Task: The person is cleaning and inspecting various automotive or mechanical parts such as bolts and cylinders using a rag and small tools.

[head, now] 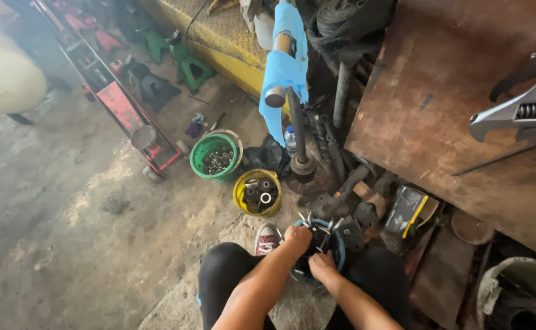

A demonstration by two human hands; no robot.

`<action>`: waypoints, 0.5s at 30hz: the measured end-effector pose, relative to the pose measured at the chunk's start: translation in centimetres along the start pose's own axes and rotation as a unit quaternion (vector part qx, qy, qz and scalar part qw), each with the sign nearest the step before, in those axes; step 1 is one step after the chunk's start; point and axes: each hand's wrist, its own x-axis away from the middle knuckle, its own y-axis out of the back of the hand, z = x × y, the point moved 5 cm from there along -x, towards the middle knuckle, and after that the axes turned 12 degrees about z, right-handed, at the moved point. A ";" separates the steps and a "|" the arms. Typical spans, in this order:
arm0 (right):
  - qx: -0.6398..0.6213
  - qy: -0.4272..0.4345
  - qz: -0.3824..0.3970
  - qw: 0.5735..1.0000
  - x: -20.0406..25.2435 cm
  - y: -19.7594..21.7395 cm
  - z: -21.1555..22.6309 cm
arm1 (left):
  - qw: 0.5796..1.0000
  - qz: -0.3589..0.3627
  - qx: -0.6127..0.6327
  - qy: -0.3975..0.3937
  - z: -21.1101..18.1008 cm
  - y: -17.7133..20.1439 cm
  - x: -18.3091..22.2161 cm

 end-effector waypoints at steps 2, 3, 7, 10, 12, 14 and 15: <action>-0.061 0.004 -0.037 0.997 -0.4 -0.1 -0.4 | 1.000 -0.019 -0.009 -0.004 -0.8 -2.4 -0.6; -0.124 0.009 -0.076 0.989 -0.4 -0.1 -0.7 | 0.999 -0.038 -0.020 -0.006 -1.3 -3.6 -0.8; -0.047 0.032 -0.106 0.993 -0.2 0.0 0.3 | 0.996 -0.059 -0.061 0.008 -2.2 -7.8 -1.1; 0.085 0.003 0.006 0.996 -1.9 -0.8 0.4 | 0.988 -0.084 -0.128 0.020 -3.1 -8.5 -1.0; 0.066 -0.021 0.025 0.997 -2.3 -0.4 0.6 | 0.990 -0.090 -0.096 0.053 -2.6 -8.3 -0.2; 0.050 -0.039 0.042 0.997 -2.1 -0.6 0.7 | 0.990 -0.087 -0.096 0.060 -2.7 -8.0 0.5; 0.035 -0.056 0.059 0.996 -2.0 -0.7 0.8 | 0.990 -0.084 -0.095 0.068 -2.6 -7.9 0.9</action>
